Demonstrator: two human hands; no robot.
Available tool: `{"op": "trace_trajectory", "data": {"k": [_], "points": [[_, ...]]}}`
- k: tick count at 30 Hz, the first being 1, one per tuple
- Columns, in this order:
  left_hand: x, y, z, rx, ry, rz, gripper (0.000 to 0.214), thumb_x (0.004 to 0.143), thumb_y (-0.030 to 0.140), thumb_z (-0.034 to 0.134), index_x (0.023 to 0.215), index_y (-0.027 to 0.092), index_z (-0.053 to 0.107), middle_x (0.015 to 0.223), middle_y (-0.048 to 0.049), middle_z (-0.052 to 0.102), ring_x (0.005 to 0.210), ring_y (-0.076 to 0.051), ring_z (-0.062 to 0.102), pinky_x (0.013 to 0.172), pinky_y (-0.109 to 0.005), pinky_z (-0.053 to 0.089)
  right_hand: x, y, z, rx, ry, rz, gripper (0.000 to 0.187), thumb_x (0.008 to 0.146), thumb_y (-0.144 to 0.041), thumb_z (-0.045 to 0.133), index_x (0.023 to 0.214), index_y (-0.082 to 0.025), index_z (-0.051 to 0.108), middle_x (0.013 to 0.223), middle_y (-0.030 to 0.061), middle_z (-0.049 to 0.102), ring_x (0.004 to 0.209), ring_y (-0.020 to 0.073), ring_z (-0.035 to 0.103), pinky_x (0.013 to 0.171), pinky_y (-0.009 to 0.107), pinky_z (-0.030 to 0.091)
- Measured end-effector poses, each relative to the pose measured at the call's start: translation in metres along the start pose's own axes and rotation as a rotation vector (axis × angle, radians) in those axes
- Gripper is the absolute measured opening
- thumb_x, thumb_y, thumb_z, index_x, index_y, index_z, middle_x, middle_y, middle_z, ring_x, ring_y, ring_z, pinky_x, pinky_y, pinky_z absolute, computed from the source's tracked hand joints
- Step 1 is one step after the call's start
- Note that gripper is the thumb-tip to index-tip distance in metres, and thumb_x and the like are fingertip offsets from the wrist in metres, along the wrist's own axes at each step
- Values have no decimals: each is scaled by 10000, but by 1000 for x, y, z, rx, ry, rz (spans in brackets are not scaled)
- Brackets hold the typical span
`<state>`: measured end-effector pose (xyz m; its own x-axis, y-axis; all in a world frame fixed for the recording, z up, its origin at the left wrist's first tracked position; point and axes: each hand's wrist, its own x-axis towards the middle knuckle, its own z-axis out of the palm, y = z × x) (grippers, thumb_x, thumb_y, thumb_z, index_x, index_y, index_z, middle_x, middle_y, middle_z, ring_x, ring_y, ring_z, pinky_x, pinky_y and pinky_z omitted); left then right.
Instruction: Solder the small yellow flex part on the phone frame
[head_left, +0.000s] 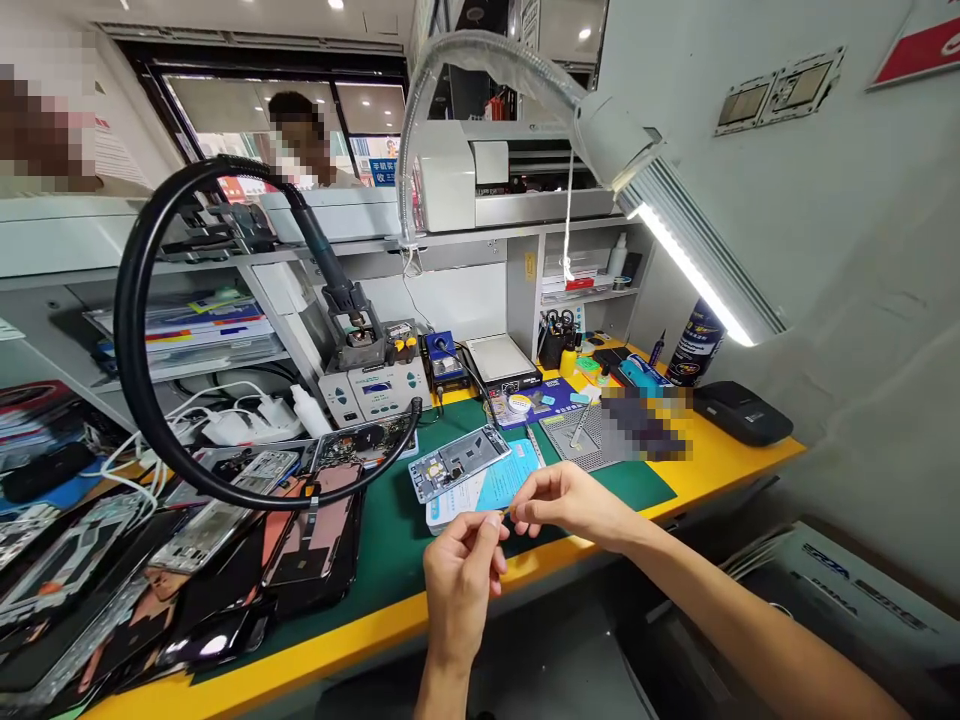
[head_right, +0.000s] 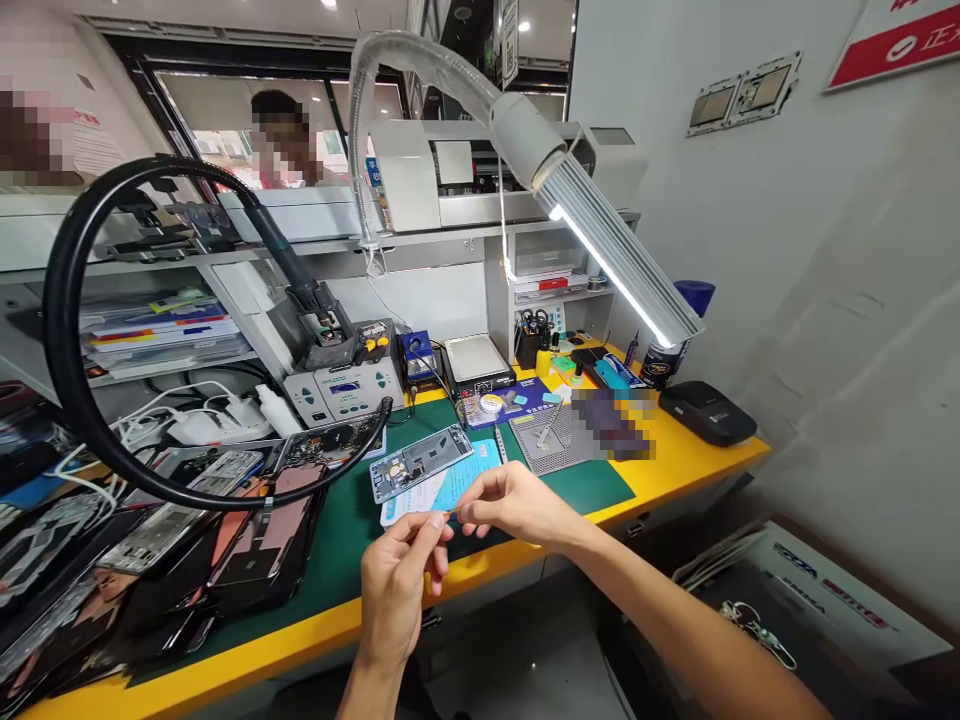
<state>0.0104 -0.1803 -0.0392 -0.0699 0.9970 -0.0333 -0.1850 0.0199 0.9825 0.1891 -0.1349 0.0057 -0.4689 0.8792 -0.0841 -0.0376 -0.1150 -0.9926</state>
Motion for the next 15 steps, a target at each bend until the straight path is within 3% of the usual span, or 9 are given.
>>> {"op": "trace_trajectory", "data": {"k": [8, 15], "points": [[-9, 8, 8, 50, 13, 28, 393, 839, 548, 737, 786, 159, 736, 543, 9, 594, 455, -83, 484, 403, -173, 388, -4, 0, 2, 97, 62, -76, 54, 699, -207, 776, 675, -160, 769, 697, 34, 755, 653, 168, 662, 673, 274, 533], [-12, 14, 10, 81, 26, 41, 393, 839, 551, 737, 787, 161, 736, 559, 3, 600, 469, -92, 491, 413, -181, 407, -8, 2, 2, 102, 50, -93, 68, 729, -191, 738, 697, -161, 789, 712, 43, 759, 651, 171, 652, 678, 280, 525]]}}
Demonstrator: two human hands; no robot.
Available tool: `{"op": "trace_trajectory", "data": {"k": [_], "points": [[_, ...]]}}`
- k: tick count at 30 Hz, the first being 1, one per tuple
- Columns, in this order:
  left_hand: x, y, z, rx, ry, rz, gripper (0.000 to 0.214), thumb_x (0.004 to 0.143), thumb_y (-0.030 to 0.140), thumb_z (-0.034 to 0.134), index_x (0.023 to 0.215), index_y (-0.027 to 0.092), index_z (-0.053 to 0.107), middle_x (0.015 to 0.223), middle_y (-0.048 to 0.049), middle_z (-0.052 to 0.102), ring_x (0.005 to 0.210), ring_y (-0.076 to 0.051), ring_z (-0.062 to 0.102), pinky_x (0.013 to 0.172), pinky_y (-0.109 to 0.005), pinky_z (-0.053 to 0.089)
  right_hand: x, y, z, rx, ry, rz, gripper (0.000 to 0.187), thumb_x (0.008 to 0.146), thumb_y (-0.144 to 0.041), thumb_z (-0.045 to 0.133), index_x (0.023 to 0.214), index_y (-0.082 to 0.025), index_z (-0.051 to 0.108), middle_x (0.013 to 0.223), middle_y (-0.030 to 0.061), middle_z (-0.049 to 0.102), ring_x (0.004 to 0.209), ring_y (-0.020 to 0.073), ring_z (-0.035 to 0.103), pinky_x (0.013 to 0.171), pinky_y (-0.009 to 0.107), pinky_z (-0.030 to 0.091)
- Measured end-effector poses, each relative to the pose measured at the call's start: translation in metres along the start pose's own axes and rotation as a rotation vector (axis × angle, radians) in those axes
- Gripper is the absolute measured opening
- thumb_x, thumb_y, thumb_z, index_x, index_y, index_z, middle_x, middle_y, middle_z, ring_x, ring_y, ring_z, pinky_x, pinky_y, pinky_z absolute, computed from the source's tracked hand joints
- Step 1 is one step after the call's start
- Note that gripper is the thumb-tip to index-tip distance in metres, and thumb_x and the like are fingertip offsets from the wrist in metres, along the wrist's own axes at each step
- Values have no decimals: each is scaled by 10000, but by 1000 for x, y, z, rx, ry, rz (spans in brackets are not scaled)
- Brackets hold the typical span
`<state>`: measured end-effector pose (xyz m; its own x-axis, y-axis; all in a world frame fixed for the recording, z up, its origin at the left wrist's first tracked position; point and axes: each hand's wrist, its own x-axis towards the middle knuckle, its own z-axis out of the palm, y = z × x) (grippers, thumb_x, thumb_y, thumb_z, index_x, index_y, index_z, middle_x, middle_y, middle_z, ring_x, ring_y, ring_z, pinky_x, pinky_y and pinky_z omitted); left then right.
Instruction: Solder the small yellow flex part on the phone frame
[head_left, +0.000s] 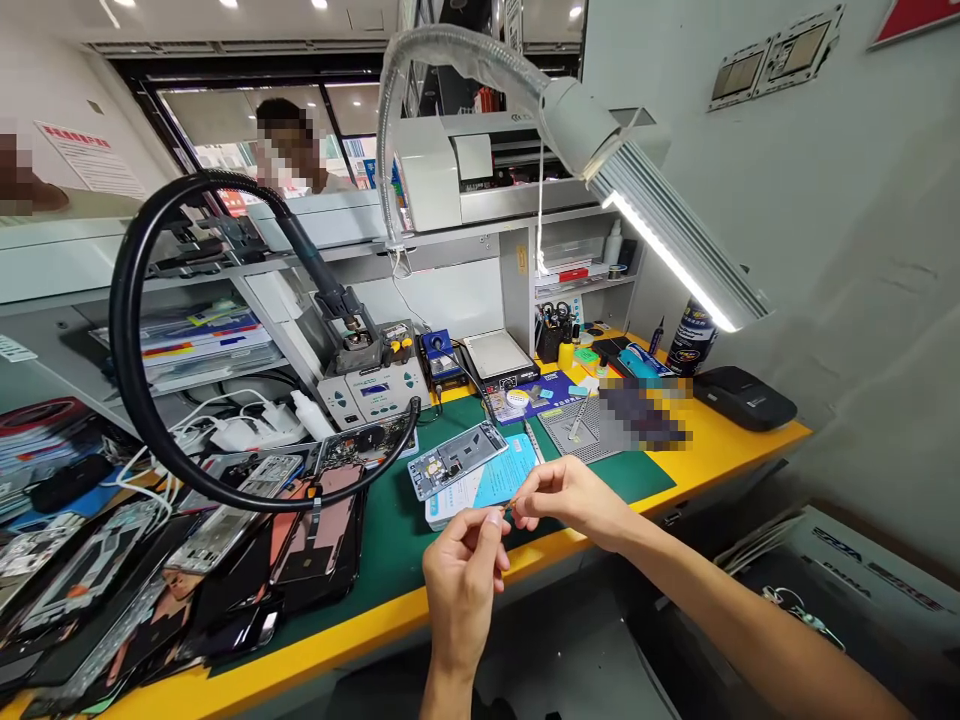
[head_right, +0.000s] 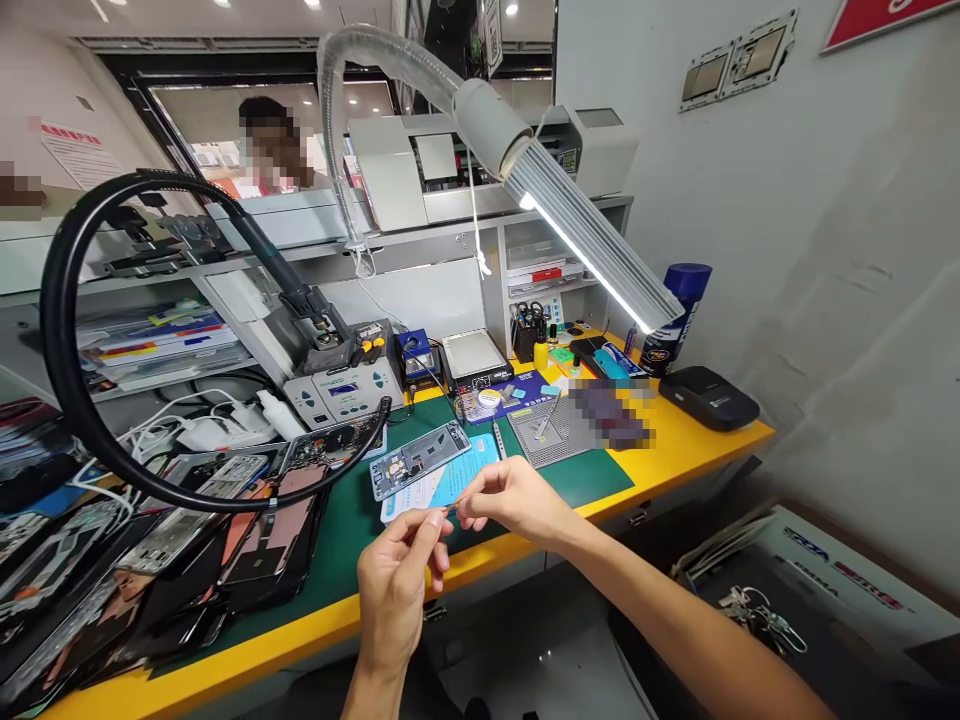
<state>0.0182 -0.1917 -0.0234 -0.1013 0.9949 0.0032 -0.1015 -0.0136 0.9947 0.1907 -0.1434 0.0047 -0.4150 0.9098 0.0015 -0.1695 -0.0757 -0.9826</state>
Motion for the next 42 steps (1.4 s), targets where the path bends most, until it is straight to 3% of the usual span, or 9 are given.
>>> {"op": "trace_trajectory", "data": {"k": [5, 10, 16, 27, 36, 42], "points": [[-2, 3, 0, 9, 6, 8, 384, 858, 541, 721, 797, 163, 735, 554, 11, 586, 474, -94, 488, 422, -184, 409, -1, 0, 0, 0, -11, -20, 104, 765, -241, 795, 732, -143, 785, 723, 53, 755, 678, 169, 657, 694, 277, 524], [-4, 11, 1, 19, 11, 36, 370, 877, 531, 702, 795, 171, 732, 551, 18, 572, 487, -98, 497, 439, -183, 417, -2, -4, 2, 30, -41, -2, 325, 748, -328, 888, 987, -143, 768, 820, 55, 766, 745, 195, 709, 683, 291, 550], [-7, 20, 5, 41, -5, 83, 316, 879, 476, 708, 776, 178, 733, 539, 30, 552, 478, -91, 471, 434, -173, 406, -3, -7, 8, 18, -47, -37, 232, 778, -325, 867, 790, -119, 760, 717, 63, 752, 687, 172, 680, 695, 286, 541], [-11, 20, 1, 11, -53, 97, 286, 886, 441, 692, 911, 163, 755, 565, 20, 600, 473, -96, 496, 422, -178, 409, -3, -6, 12, 15, -11, -61, 141, 750, -255, 836, 738, -138, 760, 684, 43, 748, 663, 169, 668, 691, 281, 535], [-2, 18, 4, 1, -7, 64, 284, 828, 453, 728, 811, 170, 742, 532, 22, 584, 462, -94, 471, 422, -175, 388, -1, -6, 13, -31, 32, -45, 119, 728, -248, 807, 726, -135, 770, 655, 38, 730, 635, 171, 630, 670, 281, 508], [15, 3, 15, -23, 91, 92, 330, 748, 483, 737, 657, 181, 640, 427, 18, 552, 331, -72, 348, 358, -194, 290, 8, 4, 14, -59, 8, -99, 203, 762, -305, 791, 674, -138, 718, 587, 23, 687, 550, 149, 587, 585, 253, 441]]}}
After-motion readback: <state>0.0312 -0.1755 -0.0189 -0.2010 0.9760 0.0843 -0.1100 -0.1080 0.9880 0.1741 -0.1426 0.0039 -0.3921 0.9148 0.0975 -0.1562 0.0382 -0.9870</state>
